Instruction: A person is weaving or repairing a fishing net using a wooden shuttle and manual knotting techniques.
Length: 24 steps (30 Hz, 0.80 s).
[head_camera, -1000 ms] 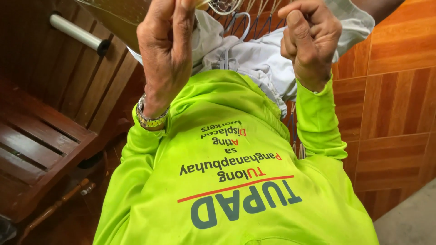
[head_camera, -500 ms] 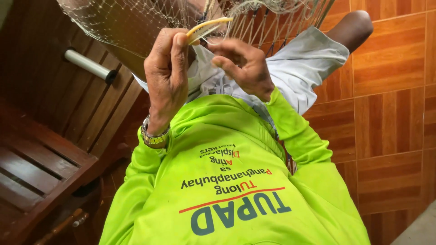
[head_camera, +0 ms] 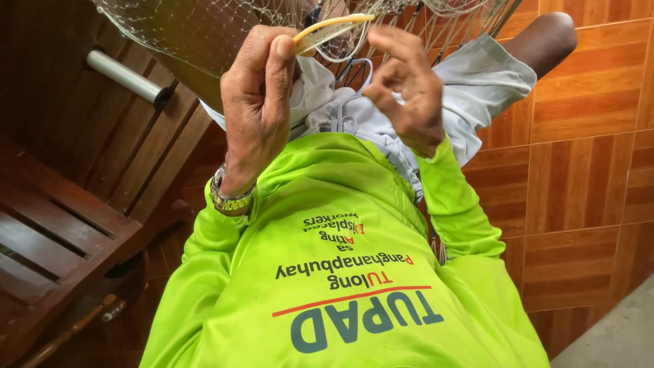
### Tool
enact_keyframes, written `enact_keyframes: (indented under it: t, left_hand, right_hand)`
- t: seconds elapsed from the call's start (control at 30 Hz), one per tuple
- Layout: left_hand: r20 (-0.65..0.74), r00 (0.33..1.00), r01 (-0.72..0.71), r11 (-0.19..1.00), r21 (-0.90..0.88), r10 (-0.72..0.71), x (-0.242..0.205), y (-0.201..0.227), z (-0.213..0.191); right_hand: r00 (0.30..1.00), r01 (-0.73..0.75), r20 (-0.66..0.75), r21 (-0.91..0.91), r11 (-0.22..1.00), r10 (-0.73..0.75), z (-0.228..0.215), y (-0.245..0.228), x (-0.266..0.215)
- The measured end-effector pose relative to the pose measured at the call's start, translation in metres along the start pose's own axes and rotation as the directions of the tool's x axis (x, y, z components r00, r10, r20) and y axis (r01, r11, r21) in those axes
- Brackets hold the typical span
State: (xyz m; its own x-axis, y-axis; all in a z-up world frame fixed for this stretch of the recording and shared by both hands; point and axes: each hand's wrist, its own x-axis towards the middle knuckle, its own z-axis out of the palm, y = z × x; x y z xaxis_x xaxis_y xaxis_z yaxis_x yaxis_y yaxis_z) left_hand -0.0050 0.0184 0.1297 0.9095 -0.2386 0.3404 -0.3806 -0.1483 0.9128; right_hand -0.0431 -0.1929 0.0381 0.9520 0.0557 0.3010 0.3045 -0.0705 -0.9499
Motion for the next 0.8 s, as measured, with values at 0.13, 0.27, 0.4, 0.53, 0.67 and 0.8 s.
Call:
enact_keyframes:
  t: [0.13,0.27,0.4,0.53,0.67,0.8]
  left_hand:
    - [0.019,1.000,-0.019,1.000,-0.019,0.020,0.002,-0.003,0.004]
    - [0.005,1.000,-0.017,1.000,0.000,0.017,0.001,-0.008,0.006]
    - [-0.040,0.999,-0.012,0.999,0.051,0.014,-0.002,-0.010,0.001]
    - [-0.085,0.995,-0.050,0.996,0.070,0.056,-0.004,-0.014,-0.001]
    - [-0.045,0.996,0.075,0.985,-0.155,-0.082,-0.014,-0.025,0.001]
    - [0.037,0.998,0.057,0.969,-0.240,-0.049,-0.026,-0.041,0.001]
  right_hand:
    - [0.990,-0.125,0.057,-0.071,0.990,0.129,0.013,0.022,0.020]
    - [0.985,-0.116,0.151,0.183,0.976,0.089,0.032,0.025,0.026]
    - [0.964,0.116,0.219,0.154,0.981,-0.149,0.027,0.011,0.011]
    - [0.990,0.023,0.129,0.219,0.975,-0.052,0.007,-0.003,-0.016]
    - [0.992,0.110,-0.063,0.080,0.991,-0.105,-0.010,-0.024,-0.027]
    - [0.958,0.157,-0.242,-0.022,0.987,-0.157,-0.014,-0.037,-0.031]
